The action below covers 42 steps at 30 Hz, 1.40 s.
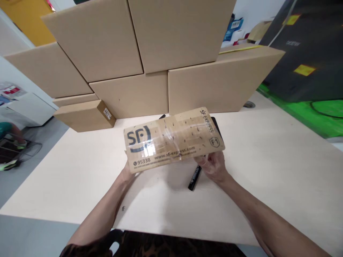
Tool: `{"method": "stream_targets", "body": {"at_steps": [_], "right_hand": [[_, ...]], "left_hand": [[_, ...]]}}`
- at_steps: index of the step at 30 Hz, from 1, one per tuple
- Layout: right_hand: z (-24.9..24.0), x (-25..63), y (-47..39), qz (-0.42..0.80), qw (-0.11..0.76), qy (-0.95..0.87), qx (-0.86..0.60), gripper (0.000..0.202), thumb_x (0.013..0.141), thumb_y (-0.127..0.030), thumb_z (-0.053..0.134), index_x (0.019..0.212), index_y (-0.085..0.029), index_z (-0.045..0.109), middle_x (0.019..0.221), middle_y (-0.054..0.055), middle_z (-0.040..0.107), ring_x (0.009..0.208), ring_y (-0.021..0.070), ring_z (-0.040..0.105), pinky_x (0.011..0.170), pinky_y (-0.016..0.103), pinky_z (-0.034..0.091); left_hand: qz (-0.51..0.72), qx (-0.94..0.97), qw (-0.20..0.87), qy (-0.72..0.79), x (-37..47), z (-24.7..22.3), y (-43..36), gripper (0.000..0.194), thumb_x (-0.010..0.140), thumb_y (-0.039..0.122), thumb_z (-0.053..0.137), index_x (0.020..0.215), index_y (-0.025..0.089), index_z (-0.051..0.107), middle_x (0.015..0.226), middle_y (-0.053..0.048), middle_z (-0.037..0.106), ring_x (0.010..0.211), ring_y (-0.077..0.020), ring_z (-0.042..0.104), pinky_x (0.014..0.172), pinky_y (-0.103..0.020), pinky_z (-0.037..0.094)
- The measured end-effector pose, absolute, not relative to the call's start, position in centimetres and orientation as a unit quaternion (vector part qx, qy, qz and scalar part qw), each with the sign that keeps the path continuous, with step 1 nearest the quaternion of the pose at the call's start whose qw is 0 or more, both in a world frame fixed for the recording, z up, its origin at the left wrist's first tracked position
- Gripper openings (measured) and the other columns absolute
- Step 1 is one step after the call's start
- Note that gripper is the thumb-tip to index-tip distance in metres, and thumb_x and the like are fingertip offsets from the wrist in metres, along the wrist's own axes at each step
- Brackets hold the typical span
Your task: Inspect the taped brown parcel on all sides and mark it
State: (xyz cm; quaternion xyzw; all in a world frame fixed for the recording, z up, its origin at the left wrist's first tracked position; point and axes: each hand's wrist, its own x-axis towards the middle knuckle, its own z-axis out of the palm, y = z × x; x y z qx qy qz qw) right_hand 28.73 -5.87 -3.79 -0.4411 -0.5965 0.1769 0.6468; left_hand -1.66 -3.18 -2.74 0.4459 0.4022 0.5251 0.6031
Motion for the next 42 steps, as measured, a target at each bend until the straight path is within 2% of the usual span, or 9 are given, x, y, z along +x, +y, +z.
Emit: {"method": "stream_targets", "body": {"at_steps": [3, 6, 11, 17, 25, 28, 31, 35, 42], "right_hand": [[-3.3, 28.6, -5.6, 0.208, 0.663, -0.560, -0.452, 0.048, 0.092, -0.070, 0.070, 0.114, -0.028, 0.073, 0.111, 0.011, 0.075, 0.106, 0.0360, 0.072, 0.094, 0.060, 0.063], [-2.5, 28.6, -5.7, 0.201, 0.670, -0.551, -0.454, 0.047, 0.090, -0.068, 0.076, 0.113, -0.028, 0.073, 0.107, 0.010, 0.075, 0.108, 0.0362, 0.072, 0.098, 0.061, 0.063], [-1.3, 28.6, -6.2, 0.290, 0.641, -0.567, -0.428, 0.062, 0.087, -0.063, 0.082, 0.139, -0.033, 0.066, 0.141, 0.011, 0.071, 0.127, 0.0369, 0.070, 0.114, 0.064, 0.058], [-0.7, 28.5, -6.2, 0.487, 0.574, -0.574, -0.323, 0.096, 0.086, -0.060, 0.084, 0.168, -0.043, 0.037, 0.153, 0.008, 0.069, 0.133, 0.0379, 0.071, 0.110, 0.064, 0.064], [-3.4, 27.2, -6.4, 0.440, 0.596, -0.565, -0.365, 0.098, 0.095, -0.063, 0.073, 0.172, -0.052, 0.014, 0.178, 0.002, 0.042, 0.157, 0.0364, 0.053, 0.126, 0.070, 0.048], [-4.0, 26.9, -6.4, 0.457, 0.588, -0.551, -0.378, 0.095, 0.098, -0.058, 0.070, 0.171, -0.055, 0.009, 0.178, 0.001, 0.042, 0.157, 0.0344, 0.052, 0.128, 0.074, 0.042], [-3.7, 26.9, -6.3, 0.506, 0.588, -0.516, -0.363, 0.101, 0.095, -0.053, 0.075, 0.171, -0.054, 0.009, 0.175, 0.002, 0.046, 0.156, 0.0343, 0.053, 0.128, 0.076, 0.041], [-2.9, 26.9, -6.3, 0.540, 0.582, -0.505, -0.338, 0.121, 0.085, -0.045, 0.086, 0.173, -0.051, 0.004, 0.180, 0.004, 0.038, 0.163, 0.0343, 0.044, 0.132, 0.073, 0.034], [-2.5, 26.8, -6.1, 0.565, 0.576, -0.495, -0.324, 0.133, 0.080, -0.042, 0.090, 0.175, -0.042, -0.003, 0.185, 0.009, 0.029, 0.170, 0.0336, 0.032, 0.137, 0.069, 0.023]], "left_hand": [[0.527, 0.525, 0.552, 0.376, -0.4, -1.3, -3.6, 0.094, 0.057, 0.081, 0.094, 0.127, 0.021, 0.077, 0.129, -0.019, 0.080, 0.151, -0.0459, 0.056, 0.123, -0.057, 0.051], [0.490, 0.579, 0.543, 0.361, 0.7, -0.1, -3.9, 0.122, 0.042, 0.069, 0.105, 0.145, 0.017, 0.066, 0.135, -0.023, 0.076, 0.152, -0.0498, 0.053, 0.125, -0.058, 0.048], [0.514, 0.508, 0.576, 0.382, 1.0, -0.1, -4.0, 0.095, 0.067, 0.076, 0.091, 0.138, 0.016, 0.071, 0.122, -0.018, 0.082, 0.131, -0.0450, 0.072, 0.110, -0.053, 0.061], [0.533, 0.475, 0.583, 0.388, 1.1, 0.5, -3.3, 0.091, 0.067, 0.080, 0.089, 0.130, 0.016, 0.074, 0.116, -0.016, 0.084, 0.126, -0.0433, 0.075, 0.105, -0.050, 0.065], [0.576, 0.511, 0.496, 0.402, 1.7, -0.4, -2.6, 0.070, 0.093, 0.071, 0.074, 0.140, 0.019, 0.070, 0.135, -0.015, 0.078, 0.128, -0.0327, 0.074, 0.111, -0.046, 0.061], [0.598, 0.550, 0.399, 0.426, 1.9, -0.5, -2.7, 0.067, 0.103, 0.062, 0.065, 0.157, 0.024, 0.059, 0.153, -0.014, 0.069, 0.144, -0.0318, 0.064, 0.126, -0.048, 0.049], [0.570, 0.643, 0.231, 0.457, 1.9, -0.9, -2.3, 0.075, 0.107, 0.059, 0.058, 0.171, 0.024, 0.040, 0.181, -0.014, 0.036, 0.170, -0.0336, 0.030, 0.142, -0.052, 0.018], [0.467, 0.752, 0.067, 0.461, 2.5, -2.1, -1.9, 0.089, 0.104, 0.066, 0.057, 0.173, 0.015, 0.035, 0.186, -0.018, 0.021, 0.175, -0.0393, 0.004, 0.139, -0.060, -0.014], [0.321, 0.915, 0.009, 0.243, 6.0, -2.4, -3.7, 0.103, 0.103, 0.078, 0.046, 0.179, 0.018, 0.013, 0.181, -0.022, 0.031, 0.172, -0.0397, 0.021, 0.140, -0.059, 0.011]]}}
